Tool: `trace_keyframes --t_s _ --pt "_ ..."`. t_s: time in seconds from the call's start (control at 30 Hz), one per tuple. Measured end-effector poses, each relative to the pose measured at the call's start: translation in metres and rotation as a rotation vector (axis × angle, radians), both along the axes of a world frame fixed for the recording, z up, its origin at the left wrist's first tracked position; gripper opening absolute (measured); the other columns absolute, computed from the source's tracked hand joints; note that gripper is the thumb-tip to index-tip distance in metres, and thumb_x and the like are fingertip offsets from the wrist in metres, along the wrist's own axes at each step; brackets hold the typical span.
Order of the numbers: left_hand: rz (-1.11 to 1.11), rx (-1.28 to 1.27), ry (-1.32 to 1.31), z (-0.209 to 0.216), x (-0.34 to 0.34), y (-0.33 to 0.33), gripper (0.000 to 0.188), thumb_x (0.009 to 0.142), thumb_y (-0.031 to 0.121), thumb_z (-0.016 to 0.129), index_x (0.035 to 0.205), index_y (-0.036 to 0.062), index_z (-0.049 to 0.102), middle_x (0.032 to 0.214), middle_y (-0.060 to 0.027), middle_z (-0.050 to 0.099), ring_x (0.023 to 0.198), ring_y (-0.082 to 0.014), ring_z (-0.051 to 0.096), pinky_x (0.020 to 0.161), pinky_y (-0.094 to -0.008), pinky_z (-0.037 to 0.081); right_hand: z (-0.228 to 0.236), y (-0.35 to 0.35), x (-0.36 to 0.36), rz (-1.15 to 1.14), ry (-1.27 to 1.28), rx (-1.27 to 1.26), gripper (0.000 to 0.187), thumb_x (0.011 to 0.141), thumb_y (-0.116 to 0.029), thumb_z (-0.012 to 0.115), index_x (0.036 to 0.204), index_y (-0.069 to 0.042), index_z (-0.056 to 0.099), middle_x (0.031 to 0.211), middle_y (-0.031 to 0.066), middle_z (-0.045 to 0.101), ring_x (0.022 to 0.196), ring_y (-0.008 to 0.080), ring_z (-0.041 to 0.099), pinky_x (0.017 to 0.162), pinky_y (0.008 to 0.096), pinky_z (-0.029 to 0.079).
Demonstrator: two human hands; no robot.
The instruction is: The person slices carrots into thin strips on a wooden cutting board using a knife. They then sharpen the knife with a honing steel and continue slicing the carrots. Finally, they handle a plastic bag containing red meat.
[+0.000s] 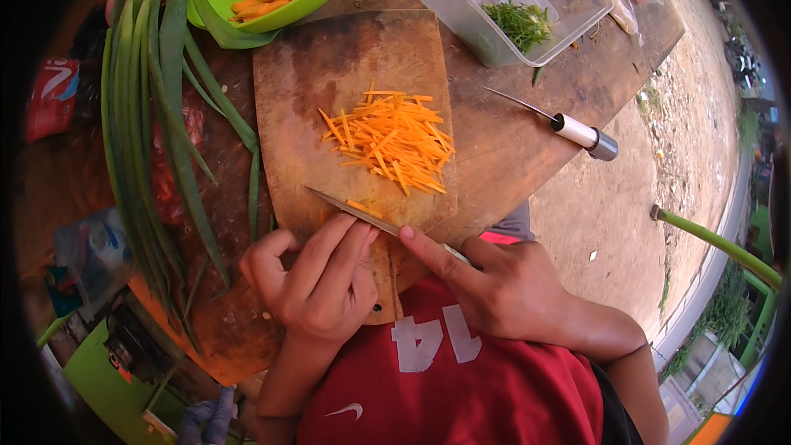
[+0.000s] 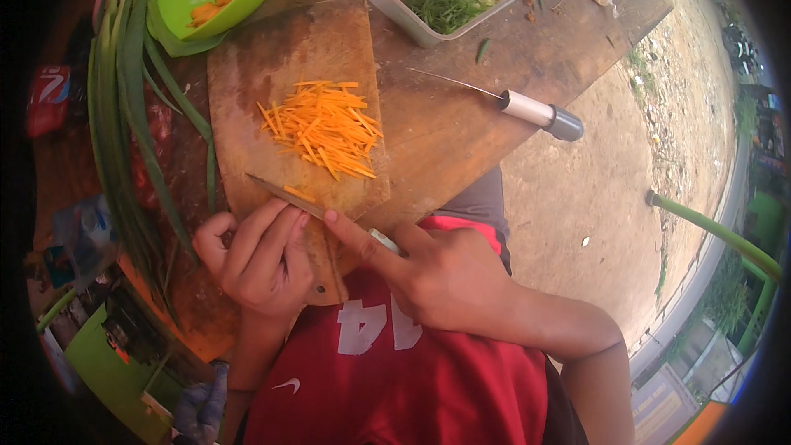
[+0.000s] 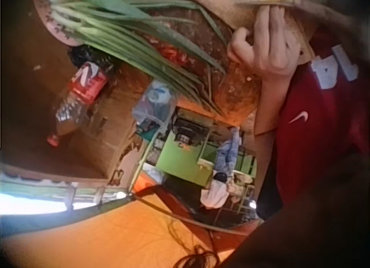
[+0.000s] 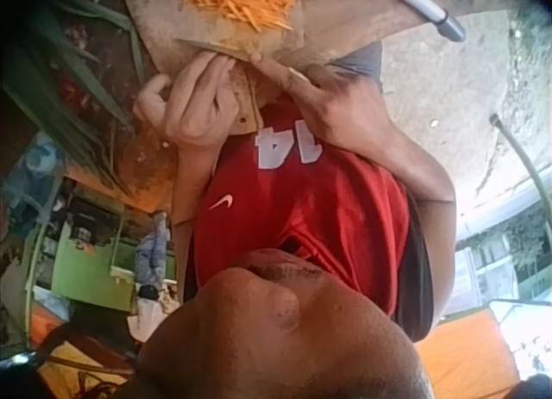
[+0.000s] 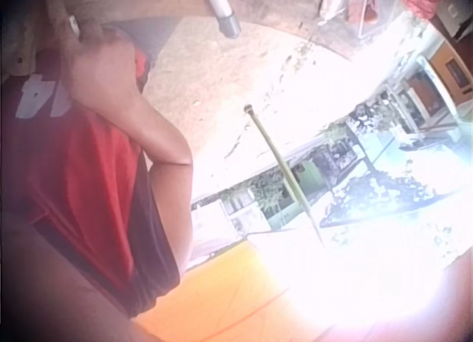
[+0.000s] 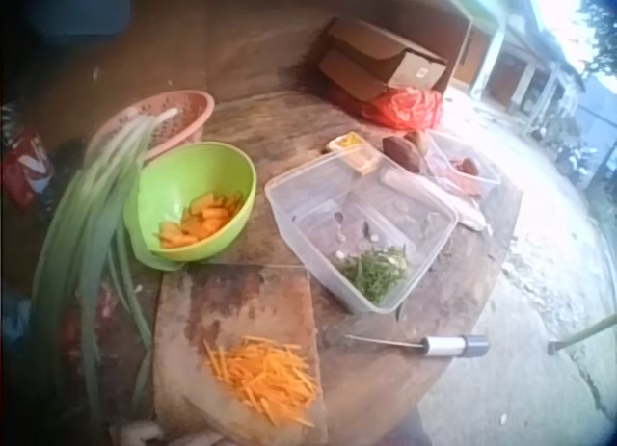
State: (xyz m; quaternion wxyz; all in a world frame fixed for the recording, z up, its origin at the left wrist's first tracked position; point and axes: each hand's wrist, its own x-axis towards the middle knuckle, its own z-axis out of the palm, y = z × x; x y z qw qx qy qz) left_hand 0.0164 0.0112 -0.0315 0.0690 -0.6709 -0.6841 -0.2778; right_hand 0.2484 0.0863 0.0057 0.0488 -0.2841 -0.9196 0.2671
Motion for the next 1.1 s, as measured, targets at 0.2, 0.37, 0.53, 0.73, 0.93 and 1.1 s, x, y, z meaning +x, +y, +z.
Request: trace_keyframes --t_s 0.2,0.37,0.53,0.73,0.93,1.1 --pt "-0.003 -0.008 -0.004 0.003 0.000 0.001 0.013 0.086 0.020 0.091 0.099 0.0179 0.089 0.109 0.0135 0.083 0.092 -0.0215 0.054 0.090 -0.0356 0.042 0.001 -0.001 0.003 0.013 0.001 0.015 0.096 0.072 -0.008 0.073 0.167 -0.010 0.056 0.075 -0.0010 0.052 0.056 0.0160 0.057 0.045 0.0360 0.050" --pt "-0.005 -0.018 0.003 0.003 -0.001 0.000 0.013 0.087 0.020 0.091 0.100 0.0181 0.090 0.109 0.0142 0.083 0.092 -0.0214 0.053 0.090 -0.0352 0.041 -0.003 0.001 -0.007 0.027 -0.065 0.004 0.095 0.074 -0.008 0.075 0.167 -0.010 0.056 0.075 -0.0007 0.051 0.058 0.0160 0.057 0.048 0.0357 0.051" --pt "-0.003 -0.003 0.022 0.001 0.000 0.000 0.012 0.089 0.021 0.090 0.100 0.0179 0.090 0.109 0.0145 0.083 0.093 -0.0214 0.053 0.089 -0.0348 0.042 -0.009 0.001 -0.002 -0.053 0.003 0.012 0.088 0.081 -0.008 0.076 0.167 -0.012 0.057 0.074 -0.0010 0.051 0.056 0.0158 0.056 0.047 0.0359 0.051" --pt "-0.007 0.006 0.018 0.000 0.000 0.000 0.012 0.088 0.021 0.090 0.099 0.0177 0.089 0.109 0.0142 0.083 0.093 -0.0216 0.053 0.089 -0.0345 0.042 0.000 -0.001 -0.001 -0.008 -0.006 0.014 0.088 0.082 -0.009 0.074 0.168 -0.014 0.056 0.076 -0.0009 0.052 0.053 0.0167 0.056 0.045 0.0363 0.049" --pt "-0.003 -0.008 0.018 0.000 0.000 -0.001 0.013 0.087 0.021 0.091 0.100 0.0178 0.089 0.110 0.0141 0.083 0.094 -0.0218 0.053 0.090 -0.0350 0.042 0.006 0.002 0.001 0.025 -0.014 0.020 0.092 0.075 -0.010 0.075 0.165 -0.010 0.059 0.074 -0.0022 0.050 0.054 0.0152 0.055 0.045 0.0352 0.050" --pt "-0.004 -0.005 0.015 0.001 0.000 -0.001 0.014 0.087 0.021 0.091 0.101 0.0180 0.090 0.110 0.0143 0.083 0.093 -0.0217 0.053 0.090 -0.0353 0.042 -0.003 0.001 -0.001 0.037 -0.040 0.050 0.095 0.072 -0.009 0.074 0.165 -0.008 0.058 0.074 -0.0020 0.050 0.056 0.0163 0.056 0.047 0.0352 0.050"
